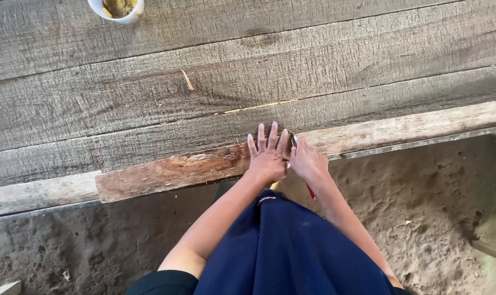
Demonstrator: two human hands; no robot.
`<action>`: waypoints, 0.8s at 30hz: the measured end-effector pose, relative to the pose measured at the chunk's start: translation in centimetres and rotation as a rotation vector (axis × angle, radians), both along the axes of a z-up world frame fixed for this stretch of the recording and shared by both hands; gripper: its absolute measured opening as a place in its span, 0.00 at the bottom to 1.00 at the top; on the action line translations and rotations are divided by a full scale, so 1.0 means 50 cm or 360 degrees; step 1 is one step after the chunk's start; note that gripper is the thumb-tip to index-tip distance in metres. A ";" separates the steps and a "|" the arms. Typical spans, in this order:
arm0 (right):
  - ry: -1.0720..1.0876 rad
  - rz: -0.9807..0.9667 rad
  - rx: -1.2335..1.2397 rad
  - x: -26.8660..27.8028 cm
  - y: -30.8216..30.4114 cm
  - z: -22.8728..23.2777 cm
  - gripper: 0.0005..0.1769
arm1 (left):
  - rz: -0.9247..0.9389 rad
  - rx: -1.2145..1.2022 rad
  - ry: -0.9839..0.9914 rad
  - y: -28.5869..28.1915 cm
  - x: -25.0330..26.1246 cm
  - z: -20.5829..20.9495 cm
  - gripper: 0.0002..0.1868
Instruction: Cutting and fitting thin wood veneer strips onto a wooden plank surface using a utility knife
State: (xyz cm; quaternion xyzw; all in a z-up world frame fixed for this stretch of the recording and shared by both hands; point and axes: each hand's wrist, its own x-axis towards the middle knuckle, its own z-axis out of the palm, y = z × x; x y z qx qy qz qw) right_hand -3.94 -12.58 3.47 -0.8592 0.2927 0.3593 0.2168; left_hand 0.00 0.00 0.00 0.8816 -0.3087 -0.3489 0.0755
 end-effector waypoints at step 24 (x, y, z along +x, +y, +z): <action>0.0285 -0.0006 0.0129 -0.104 0.039 0.118 0.17 | 0.0020 0.0118 0.0153 -0.009 0.015 0.055 0.50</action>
